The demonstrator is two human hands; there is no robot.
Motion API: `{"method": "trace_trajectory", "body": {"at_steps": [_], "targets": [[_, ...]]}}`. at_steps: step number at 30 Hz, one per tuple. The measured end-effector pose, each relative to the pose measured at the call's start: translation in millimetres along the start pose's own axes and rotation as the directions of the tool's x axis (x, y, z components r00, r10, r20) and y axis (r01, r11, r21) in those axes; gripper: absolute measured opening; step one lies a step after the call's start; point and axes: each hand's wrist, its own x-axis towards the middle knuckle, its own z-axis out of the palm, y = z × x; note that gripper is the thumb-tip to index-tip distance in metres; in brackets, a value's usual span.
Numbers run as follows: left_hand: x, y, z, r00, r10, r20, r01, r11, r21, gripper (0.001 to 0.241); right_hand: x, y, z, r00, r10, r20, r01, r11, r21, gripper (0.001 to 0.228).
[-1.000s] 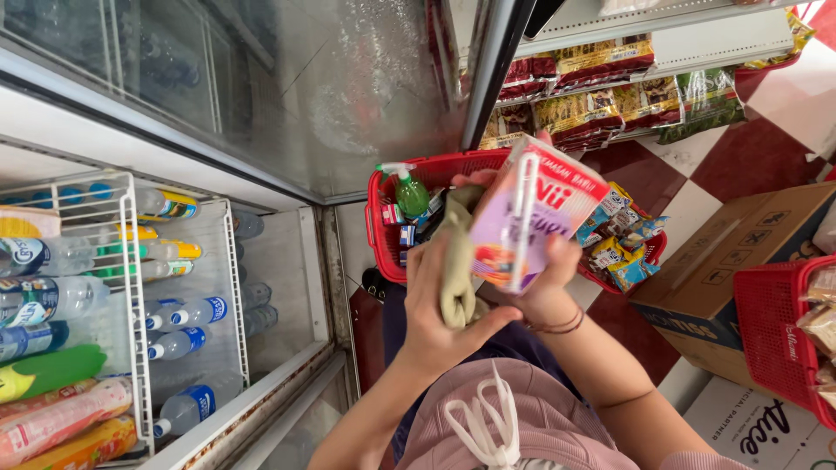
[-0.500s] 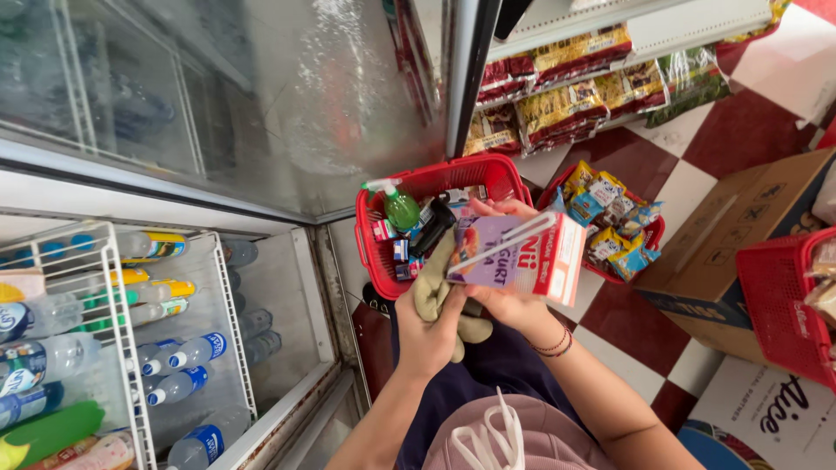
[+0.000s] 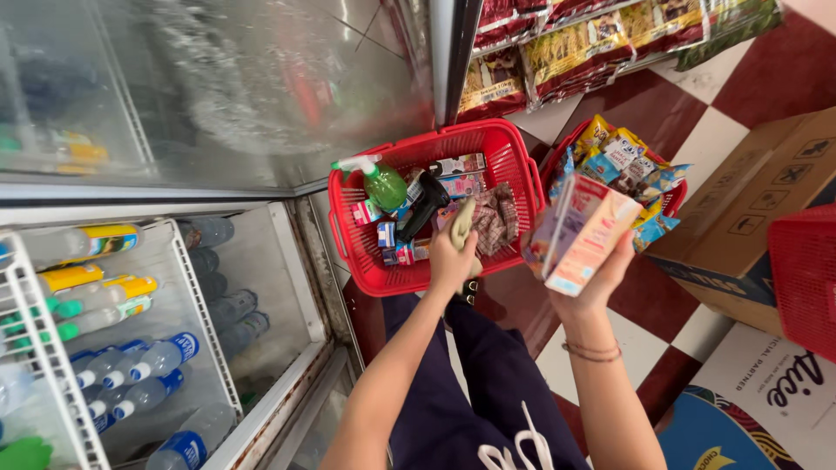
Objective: The person takes various drink cartons from a basket, wipes them with a cloth, scans their barcodes with a handheld scanner, and places them onto the shelves of a refrigerator.
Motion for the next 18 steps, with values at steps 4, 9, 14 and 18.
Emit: {"method": "trace_trajectory", "body": {"at_steps": [4,9,14,18], "targets": [[68.9,-69.9,20.4,0.965,0.251,-0.080,-0.159,0.795,0.585,0.066,3.6,-3.9,-17.7,0.979,0.152,-0.136,-0.159,0.987,-0.039,0.064],[118.4,-117.5,8.9,0.960,0.277,-0.046,-0.100,0.490,0.866,0.075,15.7,10.4,-70.5,0.976,0.199,-0.082,-0.188,0.974,0.128,0.061],[120.4,-82.1,5.3,0.953,0.303,0.004,-0.142,0.435,0.889,0.092,21.9,23.3,-118.5,0.986,0.159,-0.051,-0.154,0.985,0.079,0.075],[106.8,-60.3,49.8,0.926,0.076,0.370,-0.360,0.468,0.807,0.097,21.2,20.2,-100.0,0.982,0.176,-0.062,-0.179,0.983,-0.044,0.086]]}}
